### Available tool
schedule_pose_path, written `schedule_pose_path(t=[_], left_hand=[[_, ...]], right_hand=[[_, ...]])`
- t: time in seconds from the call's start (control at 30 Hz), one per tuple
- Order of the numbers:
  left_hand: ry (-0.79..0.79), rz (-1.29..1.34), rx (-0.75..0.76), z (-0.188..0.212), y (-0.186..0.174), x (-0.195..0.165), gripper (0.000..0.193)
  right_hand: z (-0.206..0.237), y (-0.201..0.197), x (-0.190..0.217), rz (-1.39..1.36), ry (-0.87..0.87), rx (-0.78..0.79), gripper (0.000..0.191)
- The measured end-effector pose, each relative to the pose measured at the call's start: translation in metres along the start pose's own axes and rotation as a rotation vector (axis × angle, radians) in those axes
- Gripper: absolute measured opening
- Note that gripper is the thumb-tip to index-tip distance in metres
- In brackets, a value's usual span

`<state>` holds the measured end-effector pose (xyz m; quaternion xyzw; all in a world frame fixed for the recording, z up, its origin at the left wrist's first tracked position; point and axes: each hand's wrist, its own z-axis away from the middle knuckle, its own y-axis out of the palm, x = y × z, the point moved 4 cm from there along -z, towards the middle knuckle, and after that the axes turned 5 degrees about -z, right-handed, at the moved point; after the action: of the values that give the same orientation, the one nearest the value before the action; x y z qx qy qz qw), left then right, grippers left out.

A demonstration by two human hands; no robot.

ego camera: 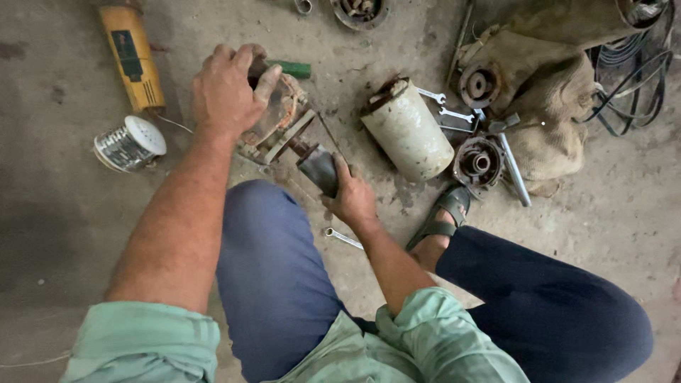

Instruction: The person sits on the floor and uses a hammer and wrenches to disassemble a cylindrical mechanical component. They remove internal parts, separate the housing, and arrange the pieces on the floor.

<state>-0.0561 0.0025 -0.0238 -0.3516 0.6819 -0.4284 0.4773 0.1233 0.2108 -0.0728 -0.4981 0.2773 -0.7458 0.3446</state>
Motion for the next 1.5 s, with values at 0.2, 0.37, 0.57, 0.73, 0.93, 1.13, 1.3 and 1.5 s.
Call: schedule_pose_path(t=[0.2,0.37,0.57,0.73,0.93,1.13,1.3,1.5], left_hand=[[-0.022,-0.081,0.009,-0.002,0.001,-0.004,0.047],[-0.098,-0.183,0.066,-0.003,-0.011,-0.016,0.047],[-0.201,-0.001,0.225,0.008,0.001,-0.032,0.053],[-0.35,0.128,0.366,0.045,0.048,-0.024,0.057],[-0.277,0.354,0.017,0.1,0.045,0.005,0.045],[-0.07,0.382,-0.021,0.119,0.041,-0.001,0.056],[-0.112,0.52,0.024,0.116,0.052,0.002,0.056],[-0.197,0.575,0.076,0.107,0.06,0.008,0.049]], right_hand=[[0.0,-0.012,0.009,0.012,0.073,0.053,0.104],[0.001,-0.012,0.006,-0.066,0.094,0.102,0.104],[0.036,-0.023,-0.02,-0.023,0.163,0.194,0.1],[0.061,-0.08,-0.034,0.211,0.155,0.293,0.103],[0.024,-0.112,0.006,0.529,0.001,0.335,0.068],[-0.057,-0.13,0.028,0.718,-0.038,0.524,0.069],[-0.085,-0.131,0.032,0.723,-0.227,0.482,0.084],[-0.072,-0.13,0.03,0.624,-0.477,0.129,0.046]])
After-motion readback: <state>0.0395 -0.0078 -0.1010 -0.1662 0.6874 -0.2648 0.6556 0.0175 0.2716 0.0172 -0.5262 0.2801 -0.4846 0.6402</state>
